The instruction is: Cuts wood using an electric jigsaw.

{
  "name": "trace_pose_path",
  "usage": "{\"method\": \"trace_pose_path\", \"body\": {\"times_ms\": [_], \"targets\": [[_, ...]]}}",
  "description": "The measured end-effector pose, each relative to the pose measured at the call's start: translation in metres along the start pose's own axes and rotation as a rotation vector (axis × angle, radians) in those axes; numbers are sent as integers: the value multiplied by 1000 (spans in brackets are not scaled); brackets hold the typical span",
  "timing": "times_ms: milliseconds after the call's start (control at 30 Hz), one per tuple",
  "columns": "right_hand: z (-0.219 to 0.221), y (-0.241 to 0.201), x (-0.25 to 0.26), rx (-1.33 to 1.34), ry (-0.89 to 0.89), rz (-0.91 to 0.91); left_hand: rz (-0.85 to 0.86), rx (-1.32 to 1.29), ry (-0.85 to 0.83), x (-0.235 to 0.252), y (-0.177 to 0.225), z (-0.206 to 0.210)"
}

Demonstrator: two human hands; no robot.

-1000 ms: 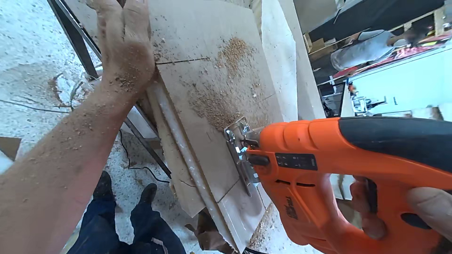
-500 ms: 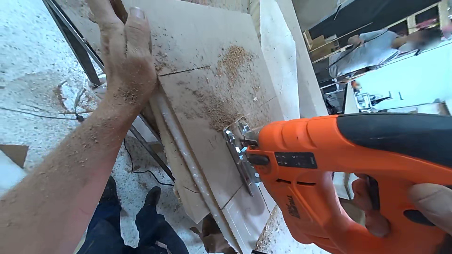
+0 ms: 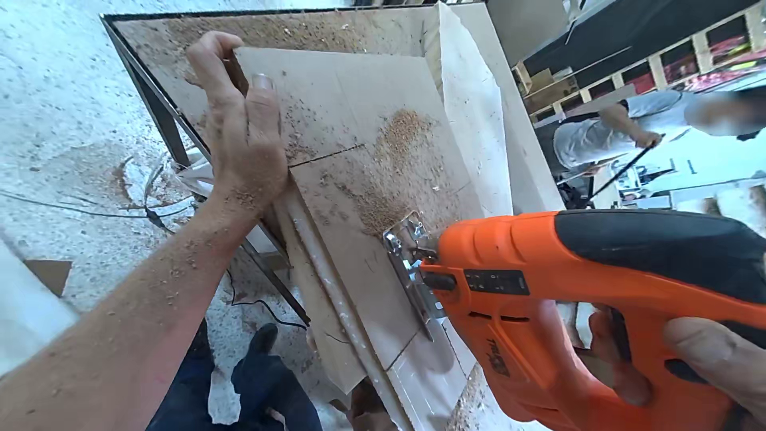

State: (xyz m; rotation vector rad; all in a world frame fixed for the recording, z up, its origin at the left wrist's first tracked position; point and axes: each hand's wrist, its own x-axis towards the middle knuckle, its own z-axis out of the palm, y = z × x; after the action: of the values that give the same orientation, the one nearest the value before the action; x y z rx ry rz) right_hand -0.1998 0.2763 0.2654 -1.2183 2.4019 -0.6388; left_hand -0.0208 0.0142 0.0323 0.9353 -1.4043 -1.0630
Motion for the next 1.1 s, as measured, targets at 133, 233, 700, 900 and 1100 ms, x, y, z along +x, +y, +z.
{"method": "trace_pose_path", "body": {"times_ms": [133, 233, 700, 900, 1100], "targets": [[-11, 21, -4, 24, -43, -82, -14, 38, 5, -1, -1, 0], [5, 0, 15, -5, -86, 3, -39, 43, 2, -4, 1, -1], [0, 37, 13, 133, -155, -98, 30, -42, 40, -2, -3, 2], [8, 31, 14, 173, -152, -107, 19, -23, 56, -2, -3, 3], [5, 22, 16, 134, -167, -39, 17, -17, 65, -2, -4, 5]]}}
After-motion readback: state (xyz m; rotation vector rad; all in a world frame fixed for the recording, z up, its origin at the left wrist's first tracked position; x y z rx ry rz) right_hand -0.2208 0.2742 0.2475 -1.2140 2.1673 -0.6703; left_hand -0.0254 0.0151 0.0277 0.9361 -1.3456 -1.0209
